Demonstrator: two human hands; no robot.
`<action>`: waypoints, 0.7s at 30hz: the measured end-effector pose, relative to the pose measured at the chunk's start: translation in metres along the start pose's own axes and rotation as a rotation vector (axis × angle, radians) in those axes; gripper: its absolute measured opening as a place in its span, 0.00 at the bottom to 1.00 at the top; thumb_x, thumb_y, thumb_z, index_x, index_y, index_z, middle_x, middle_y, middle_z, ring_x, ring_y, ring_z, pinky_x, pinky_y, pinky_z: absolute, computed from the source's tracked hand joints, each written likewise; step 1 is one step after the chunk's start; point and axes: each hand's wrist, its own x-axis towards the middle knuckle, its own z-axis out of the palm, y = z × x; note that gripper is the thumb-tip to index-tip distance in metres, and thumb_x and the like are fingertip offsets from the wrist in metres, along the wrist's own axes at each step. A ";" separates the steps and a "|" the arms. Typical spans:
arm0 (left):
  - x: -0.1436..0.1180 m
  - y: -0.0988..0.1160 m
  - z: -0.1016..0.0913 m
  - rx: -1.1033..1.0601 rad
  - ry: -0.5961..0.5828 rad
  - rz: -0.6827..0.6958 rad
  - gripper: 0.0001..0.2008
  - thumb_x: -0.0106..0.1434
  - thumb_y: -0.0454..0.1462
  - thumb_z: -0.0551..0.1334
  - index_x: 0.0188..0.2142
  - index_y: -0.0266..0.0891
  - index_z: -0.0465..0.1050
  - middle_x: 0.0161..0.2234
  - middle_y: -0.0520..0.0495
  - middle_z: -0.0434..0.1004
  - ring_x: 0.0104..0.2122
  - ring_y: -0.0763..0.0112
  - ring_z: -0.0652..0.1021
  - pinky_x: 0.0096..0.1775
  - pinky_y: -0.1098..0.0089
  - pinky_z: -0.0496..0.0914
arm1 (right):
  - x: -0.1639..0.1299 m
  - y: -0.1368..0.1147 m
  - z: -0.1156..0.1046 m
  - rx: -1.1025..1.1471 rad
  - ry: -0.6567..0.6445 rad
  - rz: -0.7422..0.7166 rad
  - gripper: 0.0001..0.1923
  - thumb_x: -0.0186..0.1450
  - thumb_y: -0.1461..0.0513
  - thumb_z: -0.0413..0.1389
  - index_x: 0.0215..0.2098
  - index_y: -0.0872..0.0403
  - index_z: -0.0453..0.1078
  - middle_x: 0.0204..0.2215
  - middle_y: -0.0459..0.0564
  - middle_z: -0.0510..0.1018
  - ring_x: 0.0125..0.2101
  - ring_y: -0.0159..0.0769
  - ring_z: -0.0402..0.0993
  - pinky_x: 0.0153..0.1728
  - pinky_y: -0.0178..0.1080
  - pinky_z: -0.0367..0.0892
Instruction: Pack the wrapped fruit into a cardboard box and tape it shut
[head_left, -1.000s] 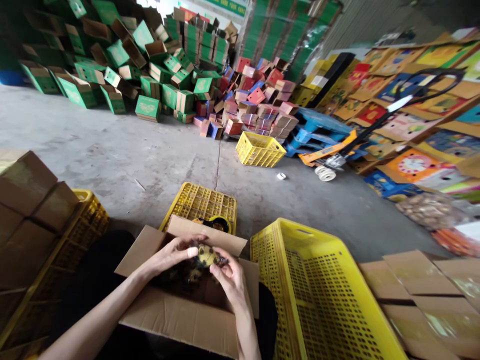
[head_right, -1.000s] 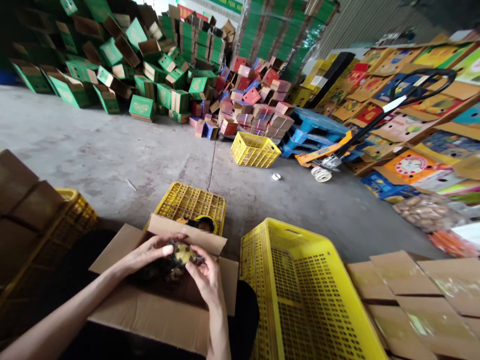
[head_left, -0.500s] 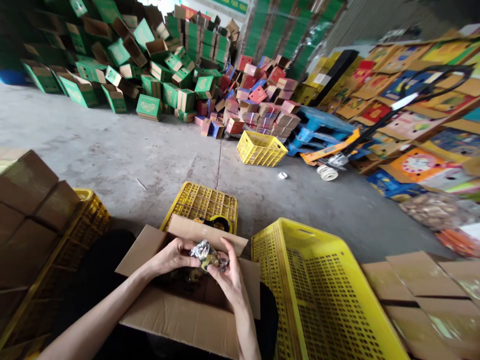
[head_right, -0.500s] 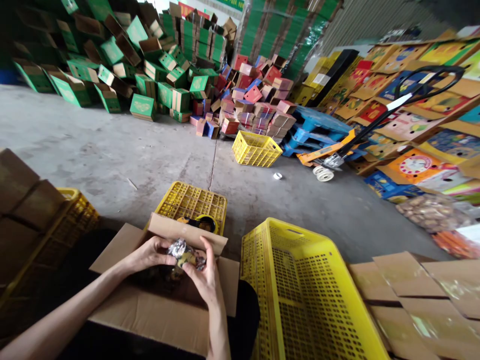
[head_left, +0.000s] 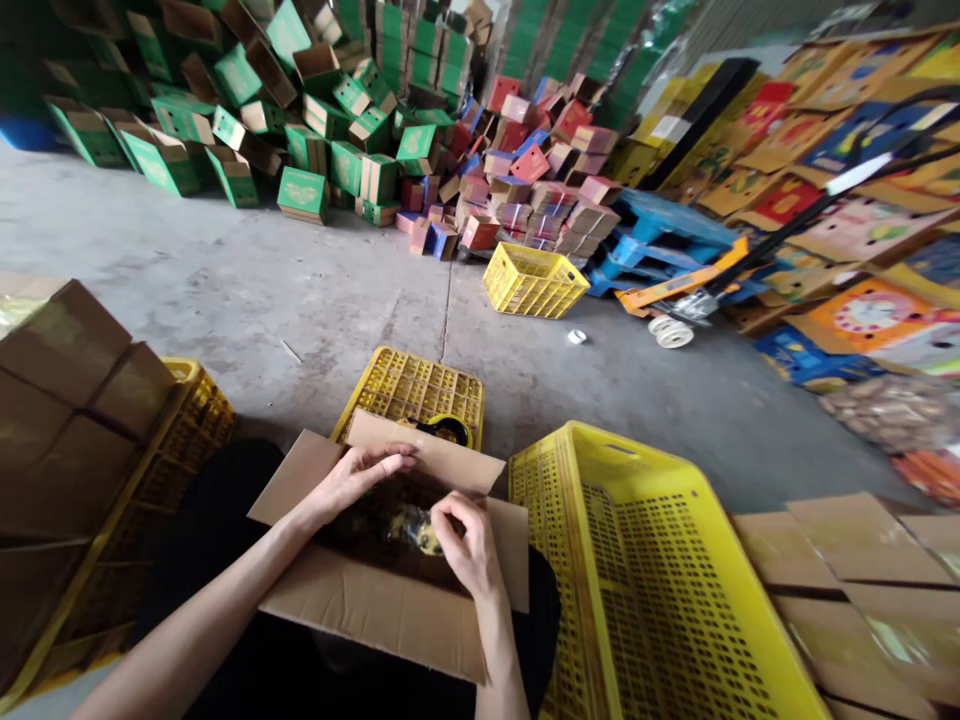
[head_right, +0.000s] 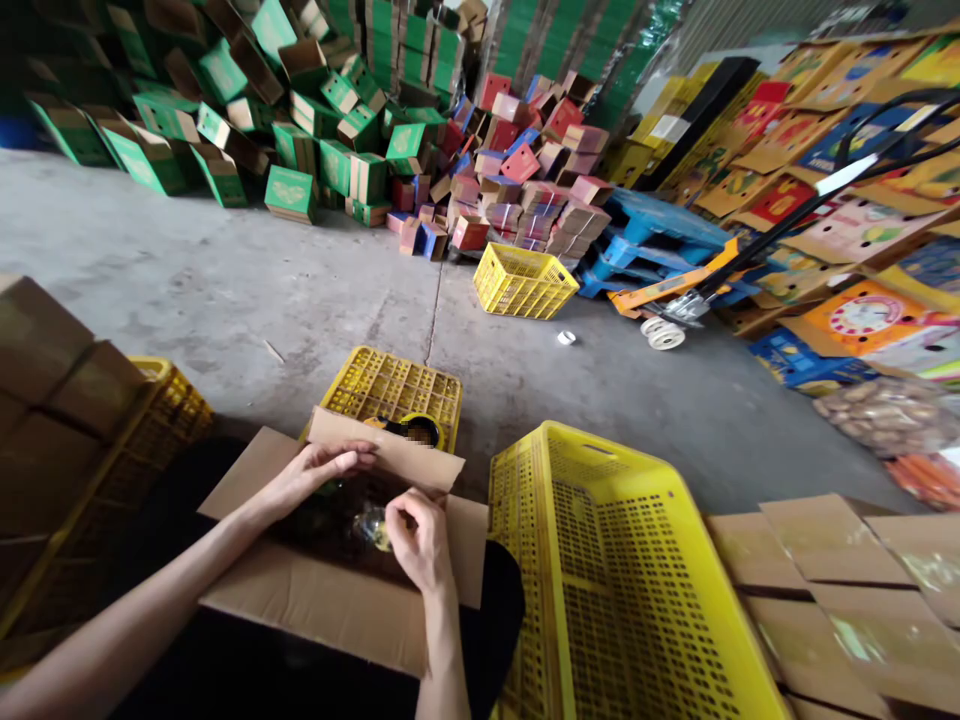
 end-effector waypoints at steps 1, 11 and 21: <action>0.000 -0.001 -0.001 -0.004 -0.002 0.002 0.34 0.64 0.57 0.69 0.60 0.36 0.77 0.54 0.37 0.83 0.58 0.46 0.79 0.62 0.52 0.70 | 0.001 0.000 0.002 -0.055 -0.053 0.005 0.14 0.73 0.58 0.53 0.32 0.52 0.75 0.26 0.46 0.79 0.29 0.35 0.77 0.33 0.34 0.68; 0.002 -0.001 -0.003 0.004 -0.009 0.028 0.31 0.64 0.53 0.71 0.60 0.36 0.77 0.58 0.37 0.81 0.58 0.48 0.79 0.63 0.52 0.69 | -0.007 0.013 0.025 -0.511 -0.246 -0.019 0.26 0.71 0.67 0.50 0.64 0.44 0.73 0.51 0.57 0.83 0.44 0.46 0.82 0.48 0.44 0.75; 0.003 -0.005 -0.004 0.002 -0.007 0.028 0.30 0.63 0.53 0.72 0.57 0.36 0.79 0.56 0.36 0.82 0.58 0.48 0.79 0.63 0.52 0.69 | -0.007 0.012 0.032 -0.289 -0.217 0.022 0.10 0.72 0.60 0.57 0.42 0.43 0.82 0.34 0.48 0.85 0.33 0.40 0.81 0.39 0.38 0.74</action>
